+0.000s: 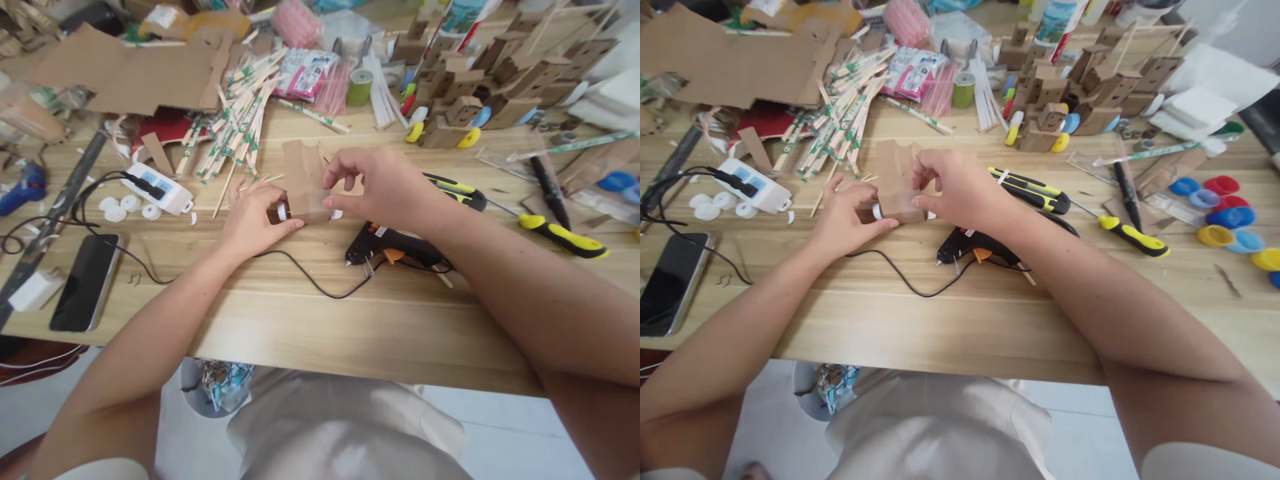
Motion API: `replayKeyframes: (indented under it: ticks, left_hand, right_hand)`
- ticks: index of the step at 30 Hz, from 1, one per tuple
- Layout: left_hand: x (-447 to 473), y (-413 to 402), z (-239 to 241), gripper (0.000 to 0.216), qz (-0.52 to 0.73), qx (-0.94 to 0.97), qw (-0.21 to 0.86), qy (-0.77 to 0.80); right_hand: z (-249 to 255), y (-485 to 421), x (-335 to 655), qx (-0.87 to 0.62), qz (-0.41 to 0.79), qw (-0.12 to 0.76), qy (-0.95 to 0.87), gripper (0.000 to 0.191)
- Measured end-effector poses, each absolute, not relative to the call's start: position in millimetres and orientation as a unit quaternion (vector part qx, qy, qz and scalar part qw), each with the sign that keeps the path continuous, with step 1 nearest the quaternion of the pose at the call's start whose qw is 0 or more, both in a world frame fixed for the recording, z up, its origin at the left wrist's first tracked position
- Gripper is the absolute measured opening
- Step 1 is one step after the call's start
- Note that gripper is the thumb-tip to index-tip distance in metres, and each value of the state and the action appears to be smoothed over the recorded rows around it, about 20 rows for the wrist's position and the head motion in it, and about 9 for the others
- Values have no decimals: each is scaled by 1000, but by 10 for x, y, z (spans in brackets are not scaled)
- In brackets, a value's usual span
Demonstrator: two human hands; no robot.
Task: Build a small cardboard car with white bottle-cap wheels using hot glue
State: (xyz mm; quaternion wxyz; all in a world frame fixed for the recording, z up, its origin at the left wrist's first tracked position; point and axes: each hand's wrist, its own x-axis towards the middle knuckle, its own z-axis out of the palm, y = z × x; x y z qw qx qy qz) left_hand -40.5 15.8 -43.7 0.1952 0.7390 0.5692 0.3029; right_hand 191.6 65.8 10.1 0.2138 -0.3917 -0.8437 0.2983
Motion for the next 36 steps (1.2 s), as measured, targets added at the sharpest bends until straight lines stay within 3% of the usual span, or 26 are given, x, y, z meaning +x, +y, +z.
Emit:
replayKeyframes:
  ticks: [11,18,36]
  left_hand:
    - [-470,168,-526,32,310,758,142,556]
    - [-403,127,-409,28,232,753,91,609]
    - [-433,192,-468,39,296,762,99,568]
  right_hand:
    - [115,704,1867,-397,321,210,-834,26]
    - [287,624,1763,-454,335,173,-807,37]
    - [276,646,1788,-450,361,188,-795,37]
